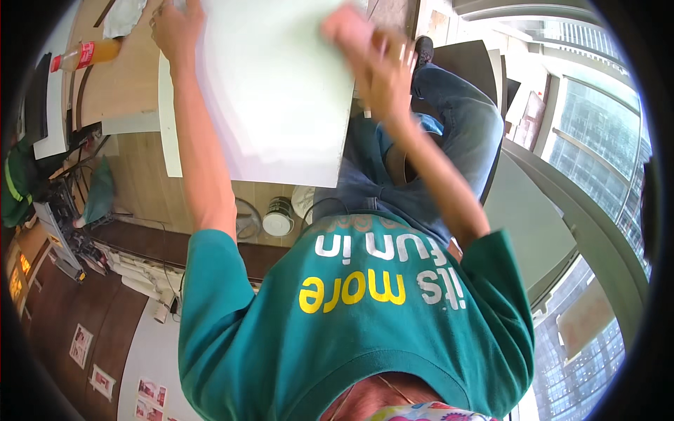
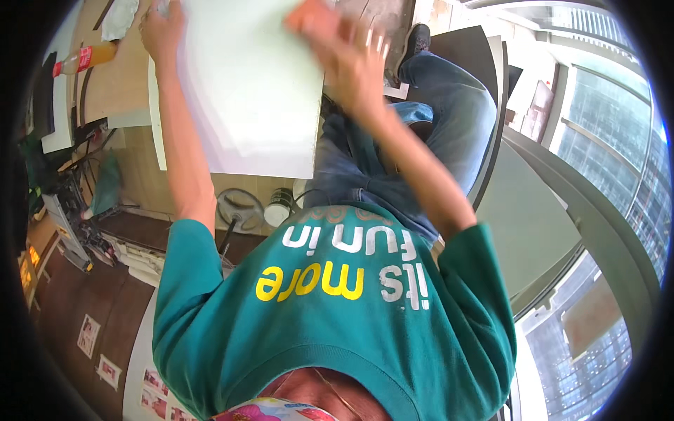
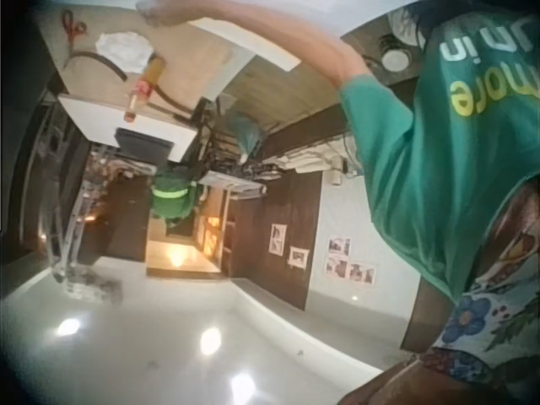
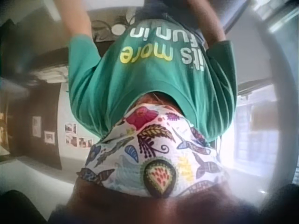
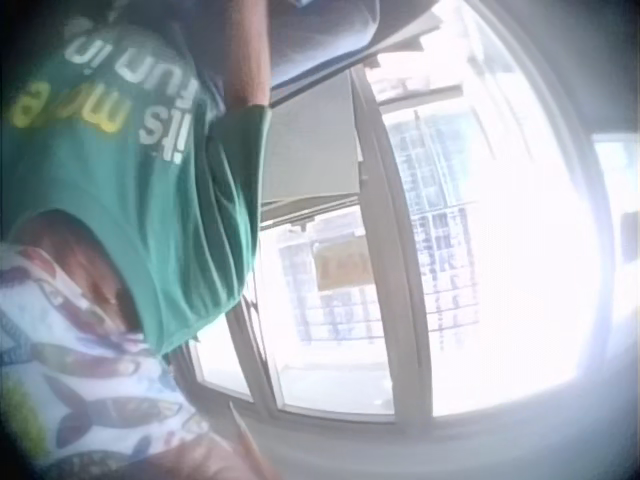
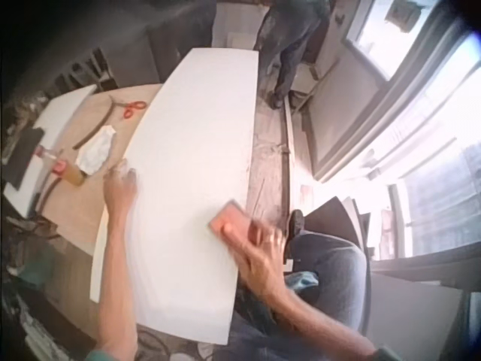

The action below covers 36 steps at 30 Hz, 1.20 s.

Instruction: The person uses a file to smooth the edges of a white board, then wipes the surface with a sponge. They apply a liquid from a bottle to a wooden board and rub it in with a cloth. Finally, they use a pencil to mark a line on the wooden board.

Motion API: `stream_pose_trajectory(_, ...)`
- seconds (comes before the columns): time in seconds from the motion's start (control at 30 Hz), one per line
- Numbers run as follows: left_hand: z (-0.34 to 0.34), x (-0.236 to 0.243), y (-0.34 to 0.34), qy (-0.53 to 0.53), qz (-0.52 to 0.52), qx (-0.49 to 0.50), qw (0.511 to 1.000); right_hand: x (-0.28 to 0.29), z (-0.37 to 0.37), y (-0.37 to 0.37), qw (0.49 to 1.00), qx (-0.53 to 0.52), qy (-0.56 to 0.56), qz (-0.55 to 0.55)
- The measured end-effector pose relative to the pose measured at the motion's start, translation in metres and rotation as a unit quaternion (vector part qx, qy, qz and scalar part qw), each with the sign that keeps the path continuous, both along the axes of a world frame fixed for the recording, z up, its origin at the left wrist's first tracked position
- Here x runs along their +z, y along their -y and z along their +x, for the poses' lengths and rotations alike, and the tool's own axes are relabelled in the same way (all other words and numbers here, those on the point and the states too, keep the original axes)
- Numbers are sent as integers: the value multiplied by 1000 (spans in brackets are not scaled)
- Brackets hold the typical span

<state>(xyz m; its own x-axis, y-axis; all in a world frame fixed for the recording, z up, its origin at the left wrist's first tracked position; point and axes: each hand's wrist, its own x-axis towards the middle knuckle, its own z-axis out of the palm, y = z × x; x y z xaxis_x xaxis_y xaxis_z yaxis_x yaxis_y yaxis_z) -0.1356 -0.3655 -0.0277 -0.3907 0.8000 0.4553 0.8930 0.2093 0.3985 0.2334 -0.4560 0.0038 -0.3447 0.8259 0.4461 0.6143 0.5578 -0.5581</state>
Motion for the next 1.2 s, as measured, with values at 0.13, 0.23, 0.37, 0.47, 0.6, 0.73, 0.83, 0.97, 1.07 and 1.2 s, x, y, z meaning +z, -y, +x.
stream_pose_trajectory(0.13,-11,-10,15,-26,11,20,999,16,19,169,987,96,92,-94)
stream_pose_trajectory(0.23,-6,-5,14,-18,6,9,1000,7,10,112,995,91,31,-32)
stream_pose_trajectory(0.37,3,1,6,21,-4,-15,1000,-5,-2,32,999,-6,42,20)
stream_pose_trajectory(0.47,1,2,10,26,0,25,999,-1,6,122,997,64,34,-18)
stream_pose_trajectory(0.6,0,4,19,36,-9,22,999,6,27,151,981,174,61,-54)
stream_pose_trajectory(0.73,8,11,17,64,-62,4,996,-3,3,34,999,-24,37,11)
stream_pose_trajectory(0.83,0,8,11,66,-52,31,996,-15,11,110,998,43,-1,-35)
stream_pose_trajectory(0.97,-12,-2,13,31,-47,65,996,-36,32,174,989,131,-50,-41)
stream_pose_trajectory(1.07,-1,-1,13,29,-31,64,997,-32,3,56,994,-70,-80,-32)
stream_pose_trajectory(1.2,-2,-6,-3,4,-33,10,999,-45,-4,92,972,-82,-209,-73)
